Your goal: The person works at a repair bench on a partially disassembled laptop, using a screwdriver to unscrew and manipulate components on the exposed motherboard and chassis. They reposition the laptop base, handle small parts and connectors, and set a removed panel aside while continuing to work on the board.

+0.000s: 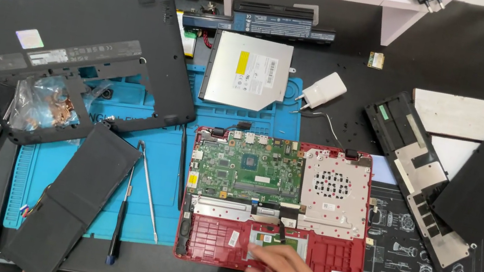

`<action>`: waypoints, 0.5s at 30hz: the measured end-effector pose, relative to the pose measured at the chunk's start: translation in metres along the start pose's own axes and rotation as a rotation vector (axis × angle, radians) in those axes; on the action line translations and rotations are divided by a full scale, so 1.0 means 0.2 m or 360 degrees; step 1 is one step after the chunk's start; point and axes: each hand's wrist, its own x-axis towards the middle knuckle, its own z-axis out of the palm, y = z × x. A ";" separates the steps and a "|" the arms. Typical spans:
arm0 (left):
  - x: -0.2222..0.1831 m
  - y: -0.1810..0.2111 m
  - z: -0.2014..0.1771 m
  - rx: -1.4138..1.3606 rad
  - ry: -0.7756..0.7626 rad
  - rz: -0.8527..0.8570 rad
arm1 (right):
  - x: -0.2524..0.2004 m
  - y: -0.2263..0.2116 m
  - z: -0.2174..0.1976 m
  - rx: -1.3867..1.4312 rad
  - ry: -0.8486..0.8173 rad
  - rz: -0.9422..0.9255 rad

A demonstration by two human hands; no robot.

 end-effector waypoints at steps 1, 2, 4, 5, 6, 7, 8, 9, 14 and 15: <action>0.03 0.02 -0.01 -0.0004 -0.0002 0.0003 | -0.03 0.04 -0.01 -0.0003 0.0004 0.0002; 0.07 0.04 -0.02 -0.0034 -0.0031 0.0012 | -0.06 0.09 -0.03 0.0034 0.0027 0.0320; 0.13 0.07 -0.04 -0.0076 -0.0065 0.0038 | -0.14 0.18 -0.10 0.0066 0.0067 0.0639; 0.16 0.08 -0.05 -0.0126 -0.0044 -0.0010 | -0.19 0.23 -0.14 0.0464 0.0043 0.0900; 0.19 0.09 -0.06 -0.0175 -0.0022 -0.0057 | -0.24 0.28 -0.19 0.0867 0.0019 0.1154; 0.19 0.08 -0.04 -0.0167 -0.0015 -0.0049 | -0.23 0.30 -0.23 0.0870 0.0017 0.1141; 0.20 0.06 -0.01 -0.0143 -0.0041 -0.0081 | -0.23 0.31 -0.26 0.1210 -0.0173 0.1218; 0.18 0.08 0.01 -0.0141 -0.0086 -0.0126 | -0.26 0.31 -0.31 0.1544 -0.0351 0.1314; 0.27 0.12 0.07 -0.0301 -0.0152 -0.0098 | -0.15 0.20 -0.40 0.1647 -0.0400 0.1215; 0.26 0.12 0.10 -0.0301 -0.0116 -0.0053 | -0.14 0.20 -0.41 0.1750 -0.0355 0.1262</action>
